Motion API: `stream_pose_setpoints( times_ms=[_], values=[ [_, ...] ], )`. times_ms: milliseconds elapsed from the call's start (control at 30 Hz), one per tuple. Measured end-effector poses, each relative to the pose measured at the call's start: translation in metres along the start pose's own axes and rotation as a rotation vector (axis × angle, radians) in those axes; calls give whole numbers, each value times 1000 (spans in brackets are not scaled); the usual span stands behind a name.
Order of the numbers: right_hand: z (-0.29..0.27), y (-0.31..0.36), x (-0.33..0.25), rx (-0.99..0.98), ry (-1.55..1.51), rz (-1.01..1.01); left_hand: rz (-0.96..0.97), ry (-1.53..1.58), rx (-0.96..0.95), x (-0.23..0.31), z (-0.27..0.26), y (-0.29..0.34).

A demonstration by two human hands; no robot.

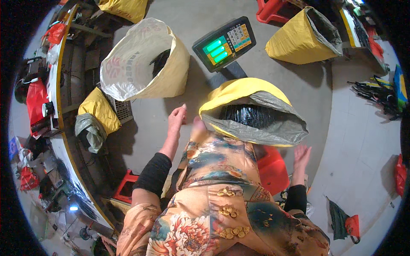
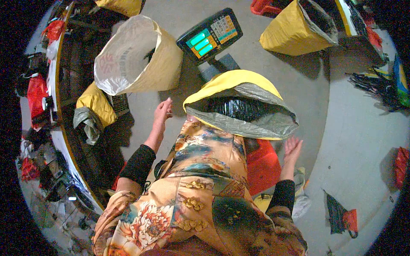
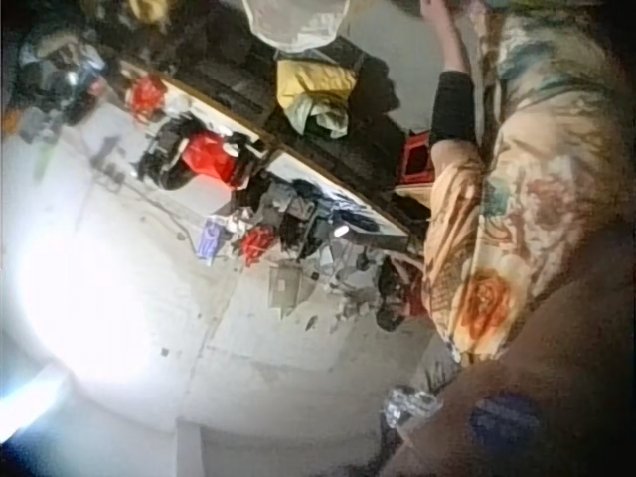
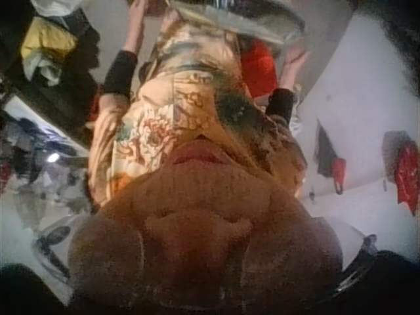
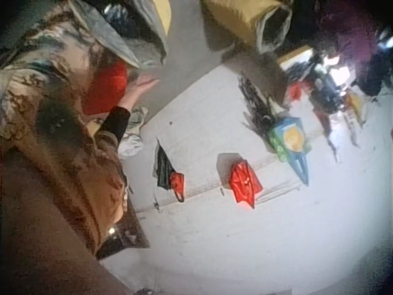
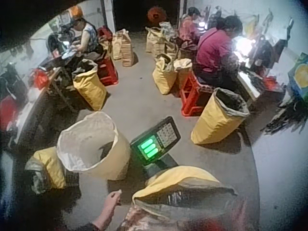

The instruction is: The person gathers black rods from the table, places them into a sack, adjusts the opening of the sack, and moves a red plastic stool by hand.

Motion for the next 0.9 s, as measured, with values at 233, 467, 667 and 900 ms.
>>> stream_pose_setpoints(
  times_ms=[233,467,667,900],
  values=[
    [-18,-4,23,64,58,60,-3,-201,25,-71,-49,-17],
    [-49,-18,65,75,136,178,-201,-393,-17,-145,-95,-16],
    [-39,-29,146,-244,1048,-11,-157,-314,-69,-110,-66,-15],
    [7,-20,220,-677,1651,-380,91,-417,-234,-90,-46,-23]
  ],
)
Point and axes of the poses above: each hand's wrist, its own y-axis away from the middle knuckle, its own z-axis out of the palm, x = y × z, the point moved 8 cm from there along -y, towards the middle knuckle, and after that the axes turned 9 degrees about z, right-handed, at the moved point
